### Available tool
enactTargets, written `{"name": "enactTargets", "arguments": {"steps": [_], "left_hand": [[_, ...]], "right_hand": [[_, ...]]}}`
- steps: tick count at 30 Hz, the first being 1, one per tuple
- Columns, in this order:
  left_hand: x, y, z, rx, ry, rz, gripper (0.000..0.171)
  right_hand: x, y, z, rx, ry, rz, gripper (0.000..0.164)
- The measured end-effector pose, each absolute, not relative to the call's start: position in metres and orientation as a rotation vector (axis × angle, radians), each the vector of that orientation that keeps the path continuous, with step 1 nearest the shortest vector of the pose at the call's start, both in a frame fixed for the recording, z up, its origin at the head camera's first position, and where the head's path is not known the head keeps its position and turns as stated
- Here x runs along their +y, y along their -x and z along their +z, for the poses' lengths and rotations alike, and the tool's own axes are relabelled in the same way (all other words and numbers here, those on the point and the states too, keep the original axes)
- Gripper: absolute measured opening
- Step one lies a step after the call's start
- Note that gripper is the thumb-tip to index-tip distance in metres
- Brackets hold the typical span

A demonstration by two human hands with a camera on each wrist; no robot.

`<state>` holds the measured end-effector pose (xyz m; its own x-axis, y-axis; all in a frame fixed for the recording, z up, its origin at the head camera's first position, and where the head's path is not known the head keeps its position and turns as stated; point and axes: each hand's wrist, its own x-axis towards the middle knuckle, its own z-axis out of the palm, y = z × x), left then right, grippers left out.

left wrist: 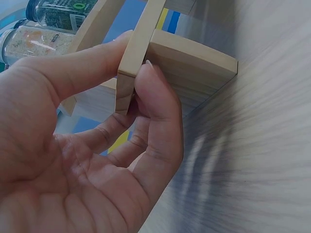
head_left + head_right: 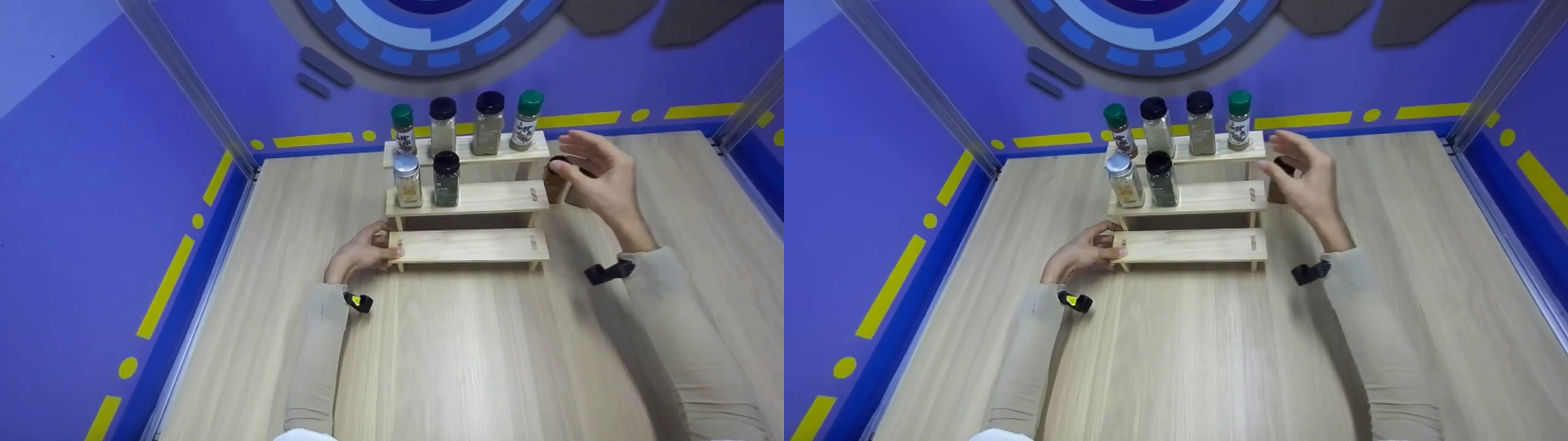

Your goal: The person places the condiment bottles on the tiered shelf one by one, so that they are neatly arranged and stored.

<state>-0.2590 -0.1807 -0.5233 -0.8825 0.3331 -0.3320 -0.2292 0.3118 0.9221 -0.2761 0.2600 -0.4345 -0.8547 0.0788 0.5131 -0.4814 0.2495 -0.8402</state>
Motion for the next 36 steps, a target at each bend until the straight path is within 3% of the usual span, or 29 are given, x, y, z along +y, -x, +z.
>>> {"name": "enactTargets", "arguments": {"steps": [13, 23, 36], "left_hand": [[-0.182, 0.260, -0.524, 2.101, -0.097, 1.656, 0.050], [-0.182, 0.259, -0.524, 2.138, -0.119, 1.609, 0.056], [-0.180, 0.258, -0.525, 2.130, -0.079, 1.613, 0.058]], "right_hand": [[0.322, 0.296, -0.464, -2.243, -0.108, 1.438, 0.056], [0.345, 0.304, -0.504, -2.425, 0.041, 1.523, 0.070], [0.353, 0.312, -0.546, -2.370, 0.013, 1.651, 0.063]]}}
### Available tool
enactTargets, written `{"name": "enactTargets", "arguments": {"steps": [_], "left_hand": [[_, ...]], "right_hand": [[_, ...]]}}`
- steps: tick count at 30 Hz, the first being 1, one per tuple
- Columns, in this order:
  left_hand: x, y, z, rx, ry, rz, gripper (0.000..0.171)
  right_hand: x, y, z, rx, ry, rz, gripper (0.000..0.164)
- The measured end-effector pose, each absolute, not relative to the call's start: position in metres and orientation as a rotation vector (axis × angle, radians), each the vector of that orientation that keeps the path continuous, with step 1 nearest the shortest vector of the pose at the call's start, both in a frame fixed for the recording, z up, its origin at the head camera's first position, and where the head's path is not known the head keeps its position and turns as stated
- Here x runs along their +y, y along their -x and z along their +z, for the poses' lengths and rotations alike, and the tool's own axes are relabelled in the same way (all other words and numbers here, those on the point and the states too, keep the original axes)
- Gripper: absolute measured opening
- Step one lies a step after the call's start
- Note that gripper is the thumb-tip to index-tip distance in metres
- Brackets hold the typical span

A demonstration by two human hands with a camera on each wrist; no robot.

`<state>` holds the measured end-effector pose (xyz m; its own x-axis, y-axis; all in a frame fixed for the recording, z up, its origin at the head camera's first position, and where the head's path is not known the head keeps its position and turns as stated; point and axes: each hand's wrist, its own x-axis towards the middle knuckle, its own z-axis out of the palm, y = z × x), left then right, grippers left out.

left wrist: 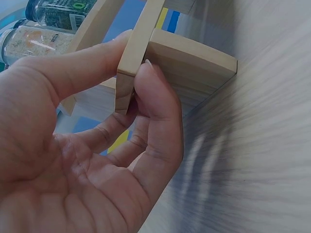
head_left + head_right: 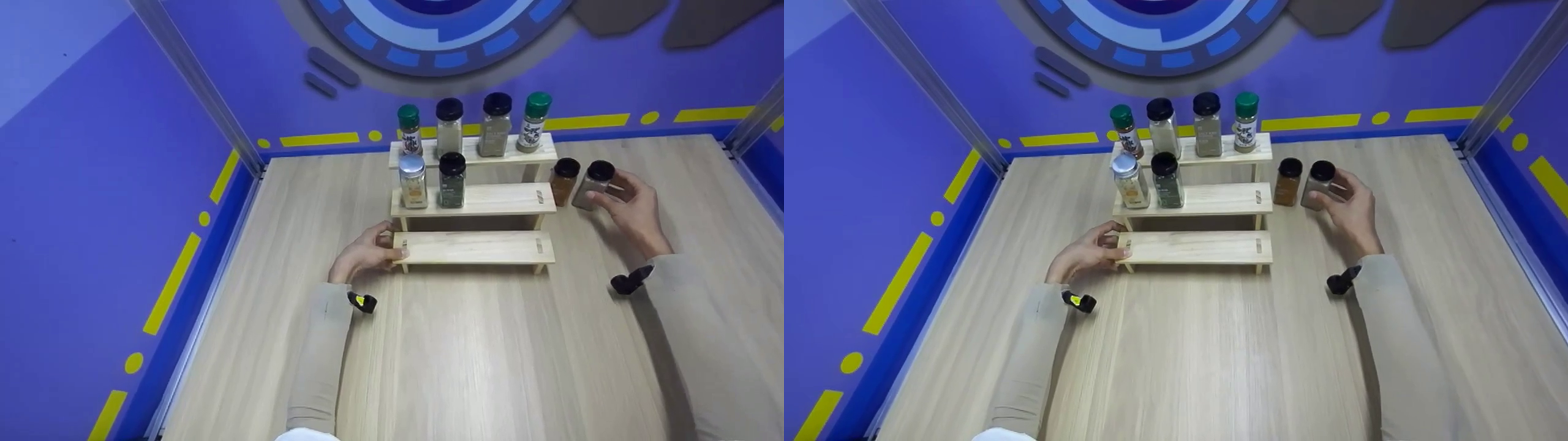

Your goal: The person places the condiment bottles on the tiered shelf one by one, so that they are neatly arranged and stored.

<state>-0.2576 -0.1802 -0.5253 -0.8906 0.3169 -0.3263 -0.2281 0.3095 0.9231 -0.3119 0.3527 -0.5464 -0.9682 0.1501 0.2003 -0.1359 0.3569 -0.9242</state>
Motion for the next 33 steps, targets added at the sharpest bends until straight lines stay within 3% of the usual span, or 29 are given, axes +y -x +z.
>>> {"name": "enactTargets", "arguments": {"steps": [9, 23, 33], "left_hand": [[-0.178, 0.258, -0.526, 2.098, -0.076, 1.634, 0.053], [-0.181, 0.258, -0.524, 2.116, -0.050, 1.601, 0.071], [-0.180, 0.258, -0.524, 2.103, -0.065, 1.625, 0.060]], "right_hand": [[0.355, 0.314, -0.550, -2.417, 0.054, 1.608, 0.061], [0.350, 0.315, -0.545, -2.513, 0.149, 1.535, 0.062], [0.350, 0.306, -0.530, -2.476, 0.089, 1.568, 0.058]]}}
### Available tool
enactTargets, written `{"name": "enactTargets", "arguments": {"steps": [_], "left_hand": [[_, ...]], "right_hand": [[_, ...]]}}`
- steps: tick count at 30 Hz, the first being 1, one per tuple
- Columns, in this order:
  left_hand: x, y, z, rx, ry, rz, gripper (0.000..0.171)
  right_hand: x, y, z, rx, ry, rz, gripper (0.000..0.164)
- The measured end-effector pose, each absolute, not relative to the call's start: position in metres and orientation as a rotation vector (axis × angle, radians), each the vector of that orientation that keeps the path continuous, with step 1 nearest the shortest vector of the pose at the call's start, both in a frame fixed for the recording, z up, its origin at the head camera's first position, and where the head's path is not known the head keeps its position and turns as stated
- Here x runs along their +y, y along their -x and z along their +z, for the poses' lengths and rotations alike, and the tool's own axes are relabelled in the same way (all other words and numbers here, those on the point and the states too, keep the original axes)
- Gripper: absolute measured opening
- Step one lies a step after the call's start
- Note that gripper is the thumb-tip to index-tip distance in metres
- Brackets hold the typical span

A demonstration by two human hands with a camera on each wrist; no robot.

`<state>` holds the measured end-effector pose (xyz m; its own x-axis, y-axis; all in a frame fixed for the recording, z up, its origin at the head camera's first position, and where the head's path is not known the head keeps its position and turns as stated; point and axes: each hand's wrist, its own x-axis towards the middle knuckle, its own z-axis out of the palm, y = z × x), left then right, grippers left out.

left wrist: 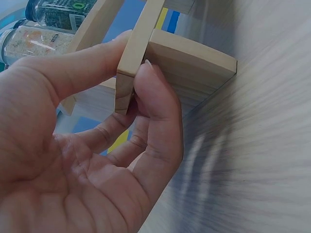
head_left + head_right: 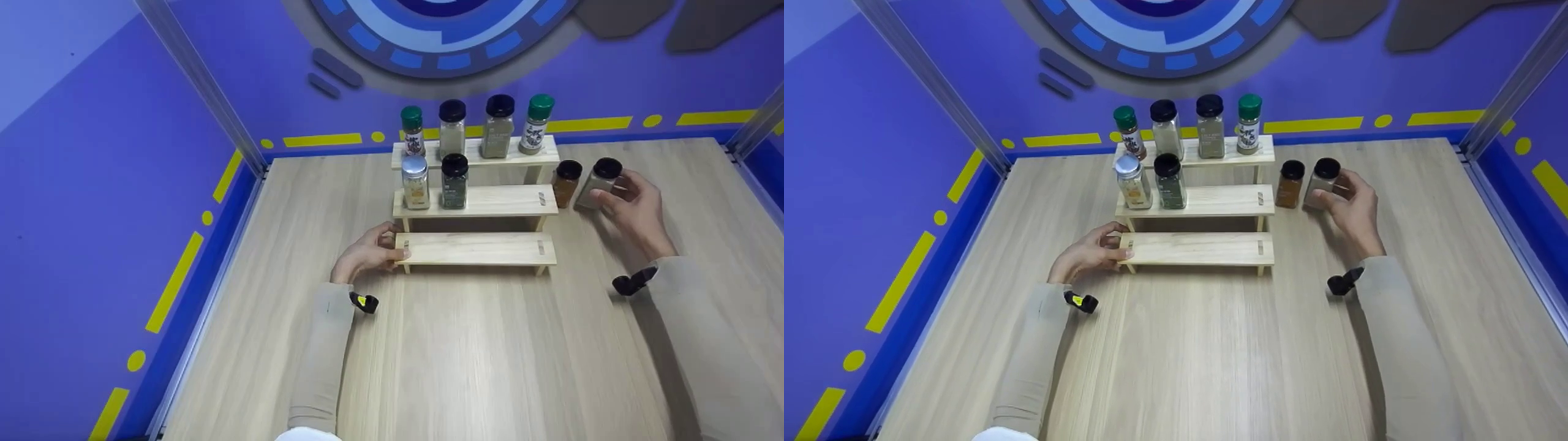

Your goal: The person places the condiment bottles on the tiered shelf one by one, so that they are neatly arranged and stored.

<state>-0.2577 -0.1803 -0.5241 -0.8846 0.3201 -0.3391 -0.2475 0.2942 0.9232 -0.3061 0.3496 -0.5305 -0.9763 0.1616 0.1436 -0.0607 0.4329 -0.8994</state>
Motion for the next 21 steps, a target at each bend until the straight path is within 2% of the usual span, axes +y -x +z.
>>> {"name": "enactTargets", "arguments": {"steps": [8, 21], "left_hand": [[-0.180, 0.258, -0.526, 2.095, -0.076, 1.633, 0.053], [-0.181, 0.258, -0.526, 2.098, -0.083, 1.632, 0.051]], "right_hand": [[0.343, 0.295, -0.509, -2.432, 0.034, 1.542, 0.055], [0.331, 0.280, -0.473, -2.209, -0.041, 1.608, 0.051]]}}
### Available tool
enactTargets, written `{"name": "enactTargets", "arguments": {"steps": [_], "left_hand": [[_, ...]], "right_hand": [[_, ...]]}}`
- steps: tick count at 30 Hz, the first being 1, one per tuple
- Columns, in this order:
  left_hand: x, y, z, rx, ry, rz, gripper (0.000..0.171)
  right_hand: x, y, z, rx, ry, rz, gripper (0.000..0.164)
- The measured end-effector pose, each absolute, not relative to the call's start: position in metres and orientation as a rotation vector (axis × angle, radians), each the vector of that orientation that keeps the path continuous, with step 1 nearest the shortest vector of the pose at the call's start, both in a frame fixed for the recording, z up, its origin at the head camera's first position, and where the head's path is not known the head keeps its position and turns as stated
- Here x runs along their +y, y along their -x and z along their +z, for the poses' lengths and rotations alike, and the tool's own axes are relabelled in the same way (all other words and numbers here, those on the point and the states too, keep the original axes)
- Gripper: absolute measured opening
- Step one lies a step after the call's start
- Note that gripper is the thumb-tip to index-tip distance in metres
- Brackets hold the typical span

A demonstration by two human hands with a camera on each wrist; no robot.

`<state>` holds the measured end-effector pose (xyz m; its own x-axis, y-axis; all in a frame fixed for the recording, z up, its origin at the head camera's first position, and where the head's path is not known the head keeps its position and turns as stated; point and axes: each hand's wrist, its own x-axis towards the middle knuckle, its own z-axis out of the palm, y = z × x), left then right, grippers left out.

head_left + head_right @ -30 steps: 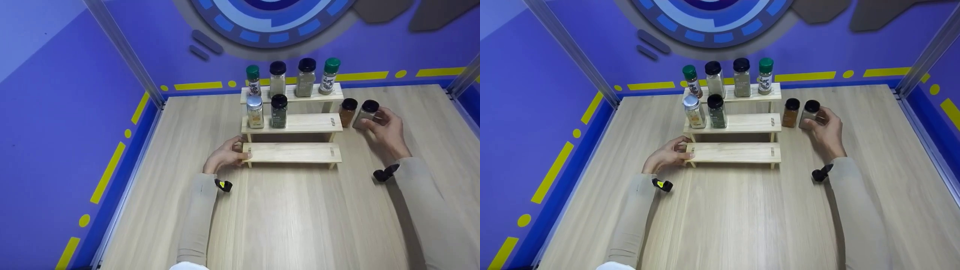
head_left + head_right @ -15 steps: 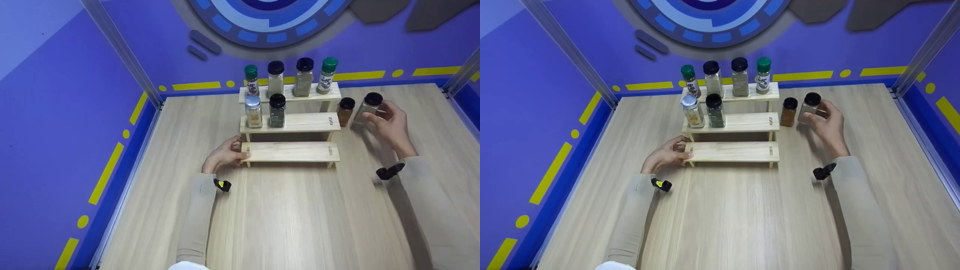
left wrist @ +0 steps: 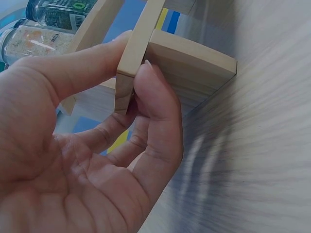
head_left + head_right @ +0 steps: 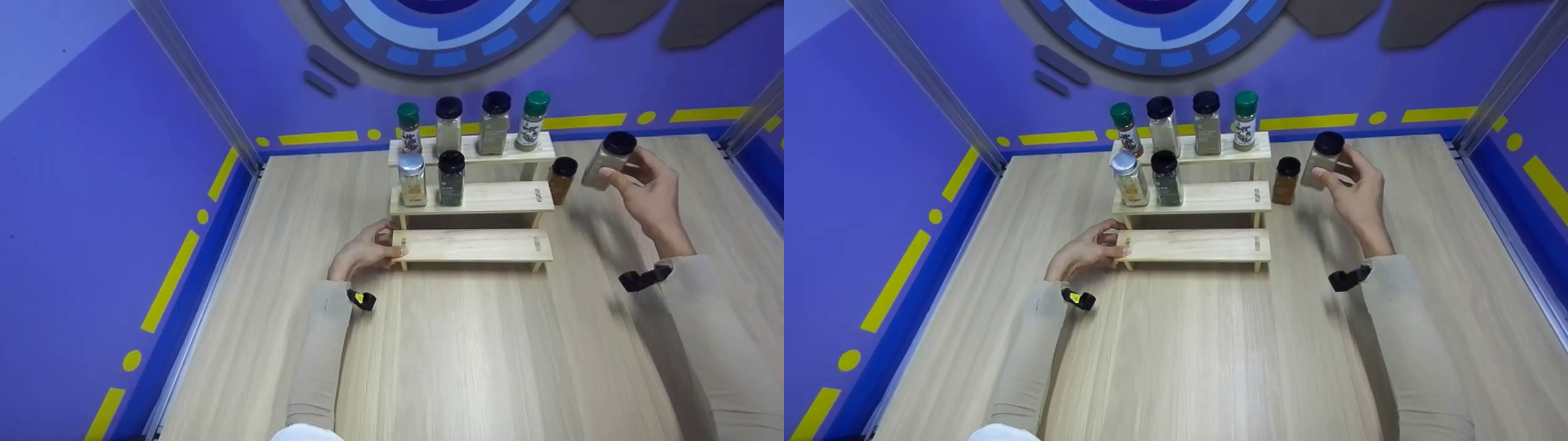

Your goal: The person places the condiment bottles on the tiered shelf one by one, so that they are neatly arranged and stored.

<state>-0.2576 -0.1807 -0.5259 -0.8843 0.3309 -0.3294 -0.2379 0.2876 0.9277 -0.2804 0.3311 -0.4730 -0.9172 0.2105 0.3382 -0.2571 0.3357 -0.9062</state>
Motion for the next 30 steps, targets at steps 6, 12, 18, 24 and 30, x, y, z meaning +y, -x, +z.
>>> {"name": "enactTargets", "arguments": {"steps": [6, 12, 18, 24, 30], "left_hand": [[-0.181, 0.260, -0.524, 2.091, -0.085, 1.624, 0.051], [-0.183, 0.263, -0.529, 2.054, -0.183, 1.678, 0.059], [-0.187, 0.263, -0.535, 2.047, -0.228, 1.682, 0.070], [-0.189, 0.262, -0.537, 2.132, -0.247, 1.616, 0.077], [-0.187, 0.264, -0.539, 2.143, -0.287, 1.608, 0.079]], "right_hand": [[0.322, 0.275, -0.459, -2.135, -0.084, 1.614, 0.051], [0.306, 0.270, -0.445, -2.080, -0.160, 1.621, 0.051], [0.287, 0.267, -0.438, -2.095, -0.240, 1.613, 0.052], [0.271, 0.265, -0.434, -2.094, -0.301, 1.657, 0.052], [0.258, 0.266, -0.432, -2.067, -0.346, 1.709, 0.054]]}}
